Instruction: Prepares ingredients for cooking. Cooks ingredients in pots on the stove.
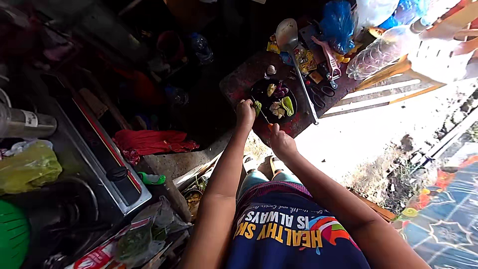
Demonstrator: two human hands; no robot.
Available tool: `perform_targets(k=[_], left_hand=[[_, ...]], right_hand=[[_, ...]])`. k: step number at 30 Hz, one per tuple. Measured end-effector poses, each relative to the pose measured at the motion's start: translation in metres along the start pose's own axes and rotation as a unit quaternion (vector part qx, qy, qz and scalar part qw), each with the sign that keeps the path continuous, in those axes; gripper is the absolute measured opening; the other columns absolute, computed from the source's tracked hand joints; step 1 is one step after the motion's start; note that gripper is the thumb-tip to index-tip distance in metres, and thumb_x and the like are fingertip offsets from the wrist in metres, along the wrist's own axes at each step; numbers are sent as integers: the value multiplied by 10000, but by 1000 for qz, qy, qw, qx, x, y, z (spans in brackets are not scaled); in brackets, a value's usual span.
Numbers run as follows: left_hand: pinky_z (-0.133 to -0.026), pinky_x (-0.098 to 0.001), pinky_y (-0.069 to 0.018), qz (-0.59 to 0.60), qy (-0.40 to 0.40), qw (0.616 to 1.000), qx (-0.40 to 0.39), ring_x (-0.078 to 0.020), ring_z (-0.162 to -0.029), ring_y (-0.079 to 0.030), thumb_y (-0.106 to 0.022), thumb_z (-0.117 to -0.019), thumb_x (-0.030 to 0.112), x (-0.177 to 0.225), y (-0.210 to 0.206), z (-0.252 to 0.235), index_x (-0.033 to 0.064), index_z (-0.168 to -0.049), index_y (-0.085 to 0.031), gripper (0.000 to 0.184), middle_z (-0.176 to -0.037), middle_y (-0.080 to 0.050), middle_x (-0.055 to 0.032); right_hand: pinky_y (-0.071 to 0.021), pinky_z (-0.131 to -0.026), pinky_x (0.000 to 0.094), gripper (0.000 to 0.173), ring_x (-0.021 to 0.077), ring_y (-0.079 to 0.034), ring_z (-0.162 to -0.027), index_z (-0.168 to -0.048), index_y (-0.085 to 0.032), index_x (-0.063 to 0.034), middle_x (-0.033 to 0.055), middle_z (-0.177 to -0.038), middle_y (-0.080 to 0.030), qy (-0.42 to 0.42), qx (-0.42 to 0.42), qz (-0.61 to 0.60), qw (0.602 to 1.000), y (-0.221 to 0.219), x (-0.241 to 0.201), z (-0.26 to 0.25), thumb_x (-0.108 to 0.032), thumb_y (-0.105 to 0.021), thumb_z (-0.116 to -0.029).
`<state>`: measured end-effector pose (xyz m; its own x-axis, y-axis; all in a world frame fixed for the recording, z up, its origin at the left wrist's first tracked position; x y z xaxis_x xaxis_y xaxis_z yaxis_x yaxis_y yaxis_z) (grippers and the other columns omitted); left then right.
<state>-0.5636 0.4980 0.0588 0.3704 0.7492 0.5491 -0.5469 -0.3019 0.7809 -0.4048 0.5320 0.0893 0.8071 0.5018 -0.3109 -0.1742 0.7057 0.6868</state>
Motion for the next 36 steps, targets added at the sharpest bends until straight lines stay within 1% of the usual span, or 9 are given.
perform_targets(k=[6,11,15,17,24,27,31,34,36], left_hand=[[-1031,-476,-487,4,-15,1000,-14,-361,-1155,-639,-593,-954,1,-3,2,-4,-57,-1130,-697,212,-1166,-668,-248],[-1028,-465,-491,5,-14,1000,-25,-347,-1154,-643,-584,-954,-1,-4,2,-6,-44,-1138,-699,221,-1165,-674,-232],[-1021,-464,-493,13,-19,999,-26,-348,-1149,-640,-578,-959,0,-5,2,-10,-44,-1132,-696,214,-1168,-667,-233],[-1021,-464,-496,16,-22,999,-23,-345,-1148,-642,-575,-962,-2,-5,2,-10,-44,-1131,-694,211,-1172,-665,-230],[-1041,-450,-479,38,-45,998,-3,-343,-1141,-648,-591,-963,-5,-14,1,-8,-43,-1114,-710,196,-1154,-681,-234],[-1030,-452,-486,56,-50,997,23,-344,-1124,-652,-606,-959,-8,-21,4,-13,-32,-1122,-715,197,-1145,-686,-231],[-1089,-441,-442,49,-61,997,-22,-351,-1209,-601,-596,-943,-62,-22,16,-19,21,-1219,-720,313,-1232,-648,-242],[-1079,-440,-459,24,-90,995,-38,-352,-1196,-615,-602,-905,-97,-22,22,-32,9,-1197,-723,334,-1228,-651,-243],[-1076,-450,-461,4,-91,994,-54,-354,-1197,-611,-644,-890,-90,-20,25,-41,-24,-1150,-706,276,-1217,-647,-244]], right_hand=[[-561,-860,599,375,451,-691,-1081,-1471,-393,-51,260,-1175,-669,-48,-3,-4,999,-2,-21,-1,-154,-386,-1110],[-564,-853,597,350,449,-693,-1081,-1449,-400,-66,250,-1158,-670,-67,4,5,998,-10,-27,-11,-154,-369,-1112],[-560,-859,614,359,459,-701,-1062,-1428,-413,-54,259,-1087,-697,-45,18,-20,999,-8,-25,-17,-244,-327,-1136],[-560,-866,610,359,457,-702,-1071,-1420,-406,-60,258,-1094,-695,-40,11,-28,999,-3,-27,-18,-269,-324,-1140],[-575,-788,625,335,454,-720,-999,-1397,-387,-62,249,-1007,-696,-28,46,-74,996,-18,-28,-38,-260,-315,-1138],[-572,-807,622,330,450,-715,-1022,-1384,-396,-65,250,-1024,-695,-32,46,-83,995,-18,-28,-38,-270,-320,-1137],[-544,-848,663,387,491,-682,-1074,-1422,-406,-22,293,-1102,-679,-10,30,-116,993,-16,-13,-36,-271,-375,-1127],[-541,-858,653,384,481,-685,-1075,-1396,-453,-29,282,-1111,-686,-6,60,-104,993,-6,-15,-26,-295,-381,-1129],[-551,-843,636,383,467,-702,-1045,-1372,-472,-37,265,-1072,-699,-1,77,-67,995,-1,-19,-18,-318,-373,-1131]])
Point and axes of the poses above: each hand's wrist, its own z-axis away from the middle knuckle, its own y-axis out of the back of the hand, x = y × z, the point moved 1 cm from there along -z, towards the middle knuckle
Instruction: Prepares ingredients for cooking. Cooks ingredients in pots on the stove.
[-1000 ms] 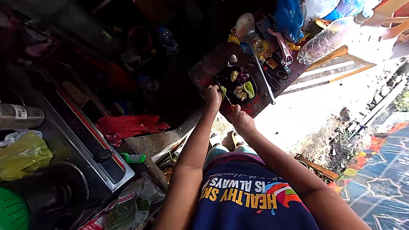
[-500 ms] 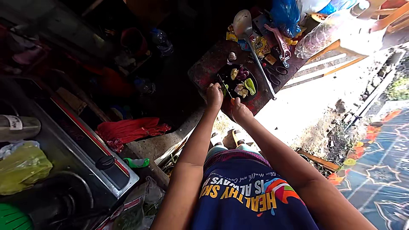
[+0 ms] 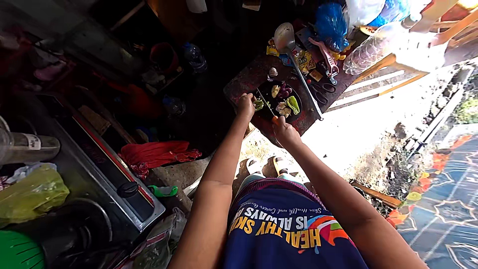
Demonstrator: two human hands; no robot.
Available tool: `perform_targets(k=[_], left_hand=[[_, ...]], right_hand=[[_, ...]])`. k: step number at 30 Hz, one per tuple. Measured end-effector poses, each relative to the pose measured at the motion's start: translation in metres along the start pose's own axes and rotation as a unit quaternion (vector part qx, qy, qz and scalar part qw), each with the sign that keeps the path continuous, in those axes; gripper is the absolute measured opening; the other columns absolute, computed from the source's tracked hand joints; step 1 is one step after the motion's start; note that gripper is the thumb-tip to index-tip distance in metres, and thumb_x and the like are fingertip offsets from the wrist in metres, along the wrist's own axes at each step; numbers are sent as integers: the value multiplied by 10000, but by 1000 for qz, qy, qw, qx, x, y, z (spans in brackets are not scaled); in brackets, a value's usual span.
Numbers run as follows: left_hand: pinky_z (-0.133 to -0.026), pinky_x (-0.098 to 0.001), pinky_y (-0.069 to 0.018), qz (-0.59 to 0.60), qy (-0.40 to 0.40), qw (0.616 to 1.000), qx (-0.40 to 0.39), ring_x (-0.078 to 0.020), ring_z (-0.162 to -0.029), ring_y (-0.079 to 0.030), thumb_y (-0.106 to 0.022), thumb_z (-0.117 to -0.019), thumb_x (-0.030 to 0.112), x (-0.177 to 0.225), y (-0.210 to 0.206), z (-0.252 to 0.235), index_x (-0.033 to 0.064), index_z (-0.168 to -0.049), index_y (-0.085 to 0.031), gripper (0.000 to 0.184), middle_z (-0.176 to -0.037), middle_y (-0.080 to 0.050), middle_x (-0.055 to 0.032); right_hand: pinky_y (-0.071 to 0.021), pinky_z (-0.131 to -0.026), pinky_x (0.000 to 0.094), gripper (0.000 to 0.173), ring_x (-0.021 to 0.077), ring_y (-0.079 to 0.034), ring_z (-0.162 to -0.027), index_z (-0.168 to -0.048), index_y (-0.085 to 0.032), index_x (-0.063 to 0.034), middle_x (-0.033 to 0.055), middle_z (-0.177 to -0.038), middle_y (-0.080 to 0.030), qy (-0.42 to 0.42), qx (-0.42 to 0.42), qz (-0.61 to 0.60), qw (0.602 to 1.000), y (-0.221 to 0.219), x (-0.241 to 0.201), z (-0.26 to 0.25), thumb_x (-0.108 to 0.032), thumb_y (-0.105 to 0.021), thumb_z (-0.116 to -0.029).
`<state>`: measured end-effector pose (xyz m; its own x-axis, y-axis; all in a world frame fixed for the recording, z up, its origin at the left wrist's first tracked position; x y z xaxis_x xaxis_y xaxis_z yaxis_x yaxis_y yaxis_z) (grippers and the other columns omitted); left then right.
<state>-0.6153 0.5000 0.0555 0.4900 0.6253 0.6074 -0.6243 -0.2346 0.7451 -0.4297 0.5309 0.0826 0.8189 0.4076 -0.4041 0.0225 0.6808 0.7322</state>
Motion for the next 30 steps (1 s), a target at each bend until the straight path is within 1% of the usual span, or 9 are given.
perform_targets(k=[5,11,17,20,23,25,27,28,30], left_hand=[[-1083,-475,-449,-53,-13,998,-44,-373,-1224,-597,-581,-912,-101,8,8,-9,-74,-1125,-687,239,-1225,-637,-263],[-1094,-460,-441,-45,1,997,-68,-360,-1240,-590,-619,-908,-80,7,9,-16,-54,-1133,-699,240,-1237,-640,-254],[-1098,-471,-440,-47,13,996,-75,-368,-1248,-584,-620,-898,-88,8,6,-12,-58,-1128,-697,245,-1246,-633,-263],[-1100,-468,-438,-42,32,997,-65,-362,-1260,-578,-619,-906,-74,7,7,-11,-59,-1130,-684,234,-1262,-631,-257],[-1058,-528,-462,6,71,996,-47,-387,-1226,-598,-637,-914,-39,3,6,-6,-54,-1146,-659,233,-1238,-641,-265],[-1014,-541,-486,51,85,995,-18,-383,-1158,-633,-643,-926,-11,-3,1,0,-38,-1207,-633,282,-1194,-659,-255],[-1003,-517,-500,85,93,992,5,-360,-1113,-657,-639,-952,18,-4,-5,6,-5,-1306,-613,356,-1189,-673,-236],[-1004,-506,-498,90,87,992,15,-351,-1105,-661,-623,-961,21,-3,-8,10,-3,-1311,-620,351,-1188,-677,-230],[-1027,-500,-489,85,77,993,32,-348,-1136,-655,-616,-962,20,-1,-14,14,-7,-1256,-656,298,-1206,-680,-225]], right_hand=[[-550,-851,640,372,463,-699,-1063,-1397,-466,-57,259,-1092,-700,-20,-33,51,998,3,-5,1,-297,-366,-1131],[-541,-895,631,374,461,-687,-1110,-1426,-413,-56,268,-1138,-688,-37,-74,35,996,1,-9,-7,-282,-344,-1137],[-556,-823,650,362,472,-697,-1057,-1429,-385,-56,273,-1079,-688,-34,-47,-22,998,-13,-18,-26,-261,-365,-1131],[-546,-899,631,376,447,-682,-1132,-1433,-401,-76,252,-1176,-683,-36,-58,-10,998,-7,-22,-28,-294,-356,-1130],[-545,-886,644,380,468,-684,-1107,-1418,-421,-59,274,-1161,-680,-38,-61,-13,997,-9,-3,-14,-300,-371,-1129],[-546,-875,637,405,473,-686,-1077,-1423,-424,-39,288,-1162,-670,-46,-73,-29,996,-7,6,-6,-312,-389,-1127],[-547,-861,635,405,477,-688,-1057,-1402,-439,-17,296,-1142,-670,-43,-67,-40,996,-3,9,-1,-310,-401,-1125],[-540,-880,643,404,479,-683,-1080,-1401,-443,-18,294,-1147,-673,-43,-61,-38,997,0,7,3,-310,-392,-1127],[-540,-878,647,397,470,-688,-1085,-1386,-459,-31,275,-1124,-689,-35,-43,-19,998,2,2,8,-321,-374,-1129]])
Point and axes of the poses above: each hand's wrist, its own z-axis away from the middle knuckle, its own y-axis out of the back of the hand, x = y × z, the point moved 1 cm from there along -z, towards the middle knuckle
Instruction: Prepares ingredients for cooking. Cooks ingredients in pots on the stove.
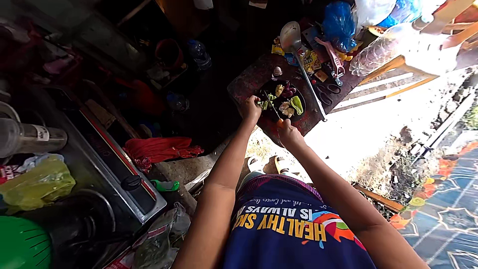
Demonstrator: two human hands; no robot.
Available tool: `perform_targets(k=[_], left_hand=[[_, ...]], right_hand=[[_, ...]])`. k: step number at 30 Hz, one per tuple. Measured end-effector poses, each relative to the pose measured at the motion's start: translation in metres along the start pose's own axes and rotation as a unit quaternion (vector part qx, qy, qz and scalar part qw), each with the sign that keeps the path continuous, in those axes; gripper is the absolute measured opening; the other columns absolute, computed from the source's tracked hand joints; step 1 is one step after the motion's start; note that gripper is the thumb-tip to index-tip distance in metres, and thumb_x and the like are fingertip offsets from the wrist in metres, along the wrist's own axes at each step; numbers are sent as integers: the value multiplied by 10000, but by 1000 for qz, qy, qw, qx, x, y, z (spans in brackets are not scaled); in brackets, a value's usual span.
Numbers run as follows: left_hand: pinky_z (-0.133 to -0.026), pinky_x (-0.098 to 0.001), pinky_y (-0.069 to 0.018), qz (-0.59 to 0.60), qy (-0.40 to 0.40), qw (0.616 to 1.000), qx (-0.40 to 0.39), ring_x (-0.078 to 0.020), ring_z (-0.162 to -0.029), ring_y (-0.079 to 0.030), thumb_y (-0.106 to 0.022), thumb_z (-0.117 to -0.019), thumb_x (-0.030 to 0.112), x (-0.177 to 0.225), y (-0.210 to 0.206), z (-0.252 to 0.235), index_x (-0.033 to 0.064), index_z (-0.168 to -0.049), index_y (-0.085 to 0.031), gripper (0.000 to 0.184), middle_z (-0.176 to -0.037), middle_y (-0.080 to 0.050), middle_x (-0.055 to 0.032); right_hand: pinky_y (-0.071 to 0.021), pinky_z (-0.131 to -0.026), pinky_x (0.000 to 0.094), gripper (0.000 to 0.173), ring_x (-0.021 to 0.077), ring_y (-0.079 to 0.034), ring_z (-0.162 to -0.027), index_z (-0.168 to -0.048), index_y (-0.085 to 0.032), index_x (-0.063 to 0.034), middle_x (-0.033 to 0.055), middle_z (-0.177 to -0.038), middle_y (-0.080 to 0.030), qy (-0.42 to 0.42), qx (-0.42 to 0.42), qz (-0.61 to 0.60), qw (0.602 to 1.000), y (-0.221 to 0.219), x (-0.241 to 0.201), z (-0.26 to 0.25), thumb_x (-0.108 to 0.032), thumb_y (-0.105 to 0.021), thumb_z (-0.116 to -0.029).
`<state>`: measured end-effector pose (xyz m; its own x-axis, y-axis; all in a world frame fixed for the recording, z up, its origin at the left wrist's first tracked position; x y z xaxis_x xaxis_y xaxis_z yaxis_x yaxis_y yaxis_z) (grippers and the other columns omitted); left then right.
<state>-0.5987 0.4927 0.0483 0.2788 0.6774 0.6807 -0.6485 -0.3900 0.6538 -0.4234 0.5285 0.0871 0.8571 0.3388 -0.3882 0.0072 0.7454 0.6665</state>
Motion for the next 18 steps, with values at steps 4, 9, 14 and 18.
perform_targets(k=[4,9,14,18], left_hand=[[-1034,-492,-486,-21,4,1000,6,-347,-1154,-653,-601,-951,-2,7,-7,3,-10,-1251,-650,305,-1187,-689,-222],[-1031,-484,-485,-24,15,1000,-6,-343,-1144,-651,-590,-961,-7,9,-7,1,-21,-1266,-629,308,-1172,-686,-223],[-1014,-480,-493,-25,13,1000,-2,-340,-1118,-659,-596,-948,-15,8,-9,4,-22,-1250,-631,304,-1150,-689,-222],[-950,-502,-516,25,33,999,29,-340,-1053,-671,-599,-957,20,-1,-4,0,-2,-1247,-637,294,-1111,-695,-211]], right_hand=[[-563,-858,624,382,444,-704,-1064,-1368,-461,-29,250,-1096,-699,7,-6,36,999,-5,0,-1,-310,-361,-1130],[-542,-892,631,381,462,-690,-1099,-1392,-456,-27,271,-1125,-695,-4,-5,25,1000,-15,1,-15,-290,-370,-1130],[-549,-907,611,384,440,-687,-1131,-1432,-392,-57,259,-1172,-683,-10,-22,33,999,-5,-23,-19,-290,-310,-1137],[-549,-888,629,386,455,-689,-1112,-1425,-410,-64,263,-1144,-690,-11,-14,22,1000,-9,-14,-20,-307,-342,-1133]])
Point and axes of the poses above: each hand's wrist, its own z-axis away from the middle knuckle, its own y-axis out of the back of the hand, x = y × z, the point moved 1 cm from there along -z, towards the middle knuckle
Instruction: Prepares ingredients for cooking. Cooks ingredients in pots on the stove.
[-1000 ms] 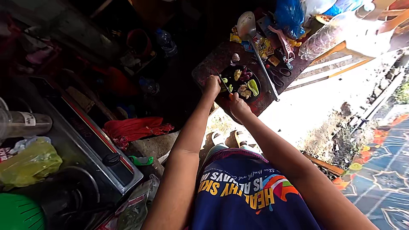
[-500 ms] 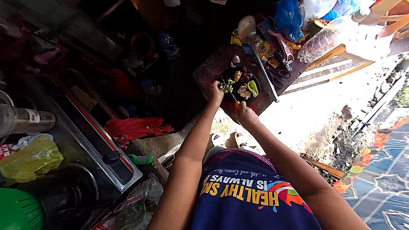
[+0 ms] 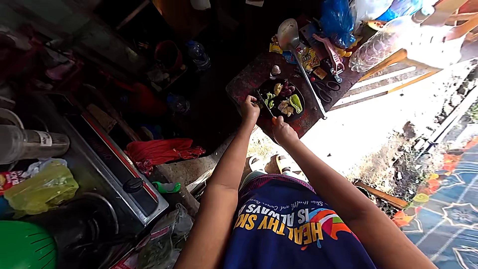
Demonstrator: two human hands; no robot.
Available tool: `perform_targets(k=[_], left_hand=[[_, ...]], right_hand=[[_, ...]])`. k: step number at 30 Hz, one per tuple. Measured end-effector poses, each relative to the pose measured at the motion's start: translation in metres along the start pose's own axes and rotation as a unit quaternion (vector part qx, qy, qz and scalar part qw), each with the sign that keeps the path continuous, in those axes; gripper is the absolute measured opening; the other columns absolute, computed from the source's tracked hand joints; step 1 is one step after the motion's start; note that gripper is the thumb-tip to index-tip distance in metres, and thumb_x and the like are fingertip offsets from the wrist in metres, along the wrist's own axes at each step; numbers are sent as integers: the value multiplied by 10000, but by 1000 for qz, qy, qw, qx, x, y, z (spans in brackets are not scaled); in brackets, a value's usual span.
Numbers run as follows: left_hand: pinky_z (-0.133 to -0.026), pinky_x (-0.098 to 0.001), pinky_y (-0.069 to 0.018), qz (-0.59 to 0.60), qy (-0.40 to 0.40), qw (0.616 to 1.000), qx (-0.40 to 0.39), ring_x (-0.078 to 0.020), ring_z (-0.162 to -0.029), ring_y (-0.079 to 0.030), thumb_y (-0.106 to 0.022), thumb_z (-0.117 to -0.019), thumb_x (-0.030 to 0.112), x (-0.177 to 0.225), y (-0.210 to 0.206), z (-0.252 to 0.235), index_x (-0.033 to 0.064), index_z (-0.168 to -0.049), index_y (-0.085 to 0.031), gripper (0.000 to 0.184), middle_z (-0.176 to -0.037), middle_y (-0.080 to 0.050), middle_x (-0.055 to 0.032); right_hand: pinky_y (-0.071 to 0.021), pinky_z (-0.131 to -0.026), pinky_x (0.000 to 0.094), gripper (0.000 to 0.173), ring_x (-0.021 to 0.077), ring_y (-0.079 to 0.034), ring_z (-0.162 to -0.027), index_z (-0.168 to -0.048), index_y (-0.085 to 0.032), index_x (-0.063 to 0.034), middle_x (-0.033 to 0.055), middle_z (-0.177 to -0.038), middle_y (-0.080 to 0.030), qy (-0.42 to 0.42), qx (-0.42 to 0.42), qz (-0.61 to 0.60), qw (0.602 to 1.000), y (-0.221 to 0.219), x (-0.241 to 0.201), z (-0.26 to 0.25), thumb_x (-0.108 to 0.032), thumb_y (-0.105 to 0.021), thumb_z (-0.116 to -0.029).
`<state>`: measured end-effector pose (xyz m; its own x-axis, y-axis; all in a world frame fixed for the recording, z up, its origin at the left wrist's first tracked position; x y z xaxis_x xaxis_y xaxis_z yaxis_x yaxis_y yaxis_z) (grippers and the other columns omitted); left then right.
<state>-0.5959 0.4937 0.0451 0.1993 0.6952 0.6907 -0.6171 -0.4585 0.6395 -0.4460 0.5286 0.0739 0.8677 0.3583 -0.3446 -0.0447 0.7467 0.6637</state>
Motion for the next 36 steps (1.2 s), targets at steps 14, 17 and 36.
perform_targets(k=[14,17,36], left_hand=[[-931,-500,-520,35,50,998,13,-316,-1038,-679,-670,-912,45,0,-3,4,-10,-1104,-695,201,-1079,-712,-191],[-940,-493,-519,38,52,998,5,-309,-1044,-674,-677,-904,34,-2,-3,2,-10,-1112,-692,213,-1094,-706,-190],[-1050,-624,-391,-230,-172,957,33,-480,-1362,-443,-551,-1033,463,16,-49,-1,216,-1445,-588,481,-1566,-401,-246]], right_hand=[[-543,-895,630,397,466,-681,-1117,-1425,-428,-41,273,-1166,-680,5,-10,11,1000,-5,4,15,-301,-376,-1130],[-546,-905,627,390,457,-684,-1127,-1435,-412,-52,268,-1172,-684,3,-8,7,1000,-5,-6,3,-287,-346,-1132],[-582,-694,536,325,374,-698,-731,-1293,-428,37,248,-919,-641,23,146,-200,969,26,77,33,-238,-424,-1119]])
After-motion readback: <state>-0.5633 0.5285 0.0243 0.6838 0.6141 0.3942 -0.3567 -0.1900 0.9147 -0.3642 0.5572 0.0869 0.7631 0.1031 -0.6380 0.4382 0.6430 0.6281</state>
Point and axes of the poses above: each hand's wrist, its own z-axis away from the middle knuckle, its own y-axis out of the back of the hand, x = y × z, the point moved 1 cm from there along -z, towards the middle knuckle
